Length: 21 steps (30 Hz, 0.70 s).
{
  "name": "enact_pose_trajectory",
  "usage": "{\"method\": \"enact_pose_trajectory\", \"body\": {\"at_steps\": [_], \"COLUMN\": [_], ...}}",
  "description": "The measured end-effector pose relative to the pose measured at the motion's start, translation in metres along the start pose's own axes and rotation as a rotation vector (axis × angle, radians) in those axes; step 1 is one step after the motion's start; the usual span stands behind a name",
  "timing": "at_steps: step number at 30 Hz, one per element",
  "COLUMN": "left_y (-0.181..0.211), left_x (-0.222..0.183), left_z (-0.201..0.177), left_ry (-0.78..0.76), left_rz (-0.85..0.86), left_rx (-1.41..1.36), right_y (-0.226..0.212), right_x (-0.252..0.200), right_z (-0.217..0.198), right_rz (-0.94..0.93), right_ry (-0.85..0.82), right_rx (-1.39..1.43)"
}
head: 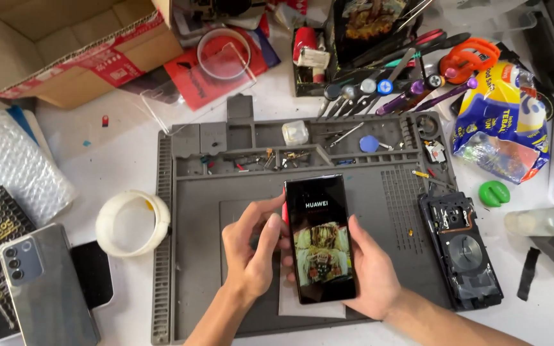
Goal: Testing the touchscreen and interface functionality of a repaired smartphone at a repair bench.
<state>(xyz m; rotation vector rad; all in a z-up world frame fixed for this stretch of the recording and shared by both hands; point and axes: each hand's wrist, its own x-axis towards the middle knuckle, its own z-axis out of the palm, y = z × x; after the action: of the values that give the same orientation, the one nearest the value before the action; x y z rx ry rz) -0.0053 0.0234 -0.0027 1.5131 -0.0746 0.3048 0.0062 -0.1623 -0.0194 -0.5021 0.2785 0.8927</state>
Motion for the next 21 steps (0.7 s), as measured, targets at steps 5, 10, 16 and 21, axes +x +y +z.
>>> {"method": "enact_pose_trajectory", "body": {"at_steps": [5,10,16,21], "left_y": [-0.006,0.020,0.150,0.167], "left_x": [-0.001,-0.003,-0.008,-0.051], "left_z": [0.000,0.000,0.078,-0.064], "left_ry": [0.044,0.183,0.256,0.422], "left_rz": [-0.062,0.079,0.273,0.333], "left_rx": [0.012,0.175,0.163,0.148], "right_y": [-0.007,0.000,-0.008,-0.001], "right_x": [-0.002,-0.003,-0.003,-0.009], "right_z": [0.036,0.005,0.011,0.008], "right_rz": [0.099,0.023,-0.022,-0.004], "right_ry": [0.359,0.021,-0.084,-0.109], "right_rx": [0.038,0.022,0.012,-0.006]}}
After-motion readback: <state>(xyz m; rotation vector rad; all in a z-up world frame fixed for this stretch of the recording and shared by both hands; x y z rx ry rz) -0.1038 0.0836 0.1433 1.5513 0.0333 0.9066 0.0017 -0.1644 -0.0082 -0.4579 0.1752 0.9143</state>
